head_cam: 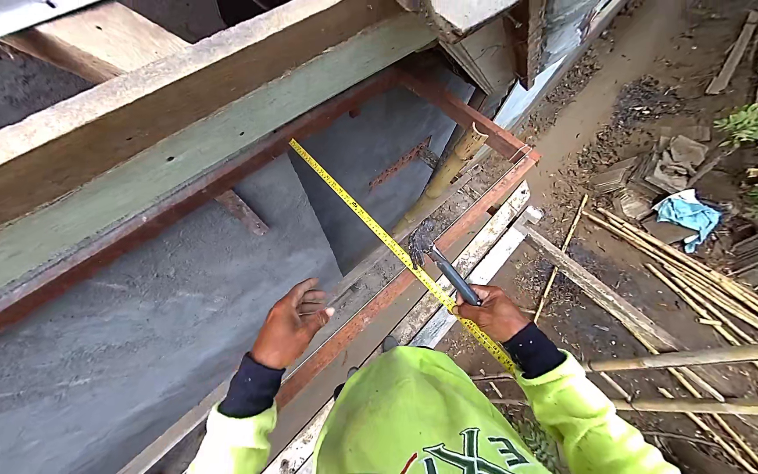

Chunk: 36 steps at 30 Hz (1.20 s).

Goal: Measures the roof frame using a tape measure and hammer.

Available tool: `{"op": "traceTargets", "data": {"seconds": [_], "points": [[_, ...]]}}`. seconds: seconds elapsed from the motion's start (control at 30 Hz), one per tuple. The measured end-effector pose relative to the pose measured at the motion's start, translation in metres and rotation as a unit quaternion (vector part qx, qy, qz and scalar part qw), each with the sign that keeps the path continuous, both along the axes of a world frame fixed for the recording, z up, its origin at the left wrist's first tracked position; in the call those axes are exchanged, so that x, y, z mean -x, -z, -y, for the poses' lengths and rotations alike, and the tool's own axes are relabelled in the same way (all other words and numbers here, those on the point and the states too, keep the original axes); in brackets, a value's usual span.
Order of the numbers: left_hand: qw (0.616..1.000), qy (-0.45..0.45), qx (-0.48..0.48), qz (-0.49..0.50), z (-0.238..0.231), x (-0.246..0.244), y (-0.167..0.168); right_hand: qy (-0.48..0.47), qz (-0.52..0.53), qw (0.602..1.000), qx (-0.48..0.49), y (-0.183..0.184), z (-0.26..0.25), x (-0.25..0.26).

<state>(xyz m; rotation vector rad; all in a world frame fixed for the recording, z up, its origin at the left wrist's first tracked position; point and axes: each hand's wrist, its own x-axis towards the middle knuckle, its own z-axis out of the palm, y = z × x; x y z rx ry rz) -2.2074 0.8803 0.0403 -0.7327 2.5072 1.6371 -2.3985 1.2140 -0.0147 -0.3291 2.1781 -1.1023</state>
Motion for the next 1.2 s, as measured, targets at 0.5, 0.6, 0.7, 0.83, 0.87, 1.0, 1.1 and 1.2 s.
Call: {"op": "traceTargets", "data": {"seconds": [0.5,0.6,0.7,0.83,0.87,1.0,1.1,1.2], "points": [[0.933,-0.133,-0.318,0.101,-0.067,0.167,0.058,0.000,0.011,1.000,-0.001,0.006,0.000,0.001],[0.933,-0.139,-0.315,0.104,-0.070,0.169,0.060,0.002,0.008,1.000,-0.003,0.007,-0.001,-0.001],[0.932,-0.142,-0.318,0.100,-0.071,0.169,0.061,-0.004,0.023,0.999,-0.024,0.004,-0.010,-0.002],[0.935,-0.141,-0.312,0.092,-0.072,0.171,0.063,0.007,0.027,0.999,-0.027,0.008,-0.037,-0.017],[0.936,-0.143,-0.309,0.091,-0.073,0.172,0.063,0.015,0.026,0.999,-0.027,0.009,-0.044,-0.022],[0.938,-0.143,-0.302,0.090,-0.074,0.171,0.063,0.047,0.019,0.998,-0.020,0.008,-0.069,-0.039],[0.938,-0.149,-0.301,0.087,-0.075,0.171,0.062,0.063,0.003,0.998,-0.008,0.007,-0.073,-0.046],[0.939,-0.152,-0.297,0.081,-0.076,0.170,0.062,0.064,0.000,0.998,-0.013,0.008,-0.072,-0.048]]}}
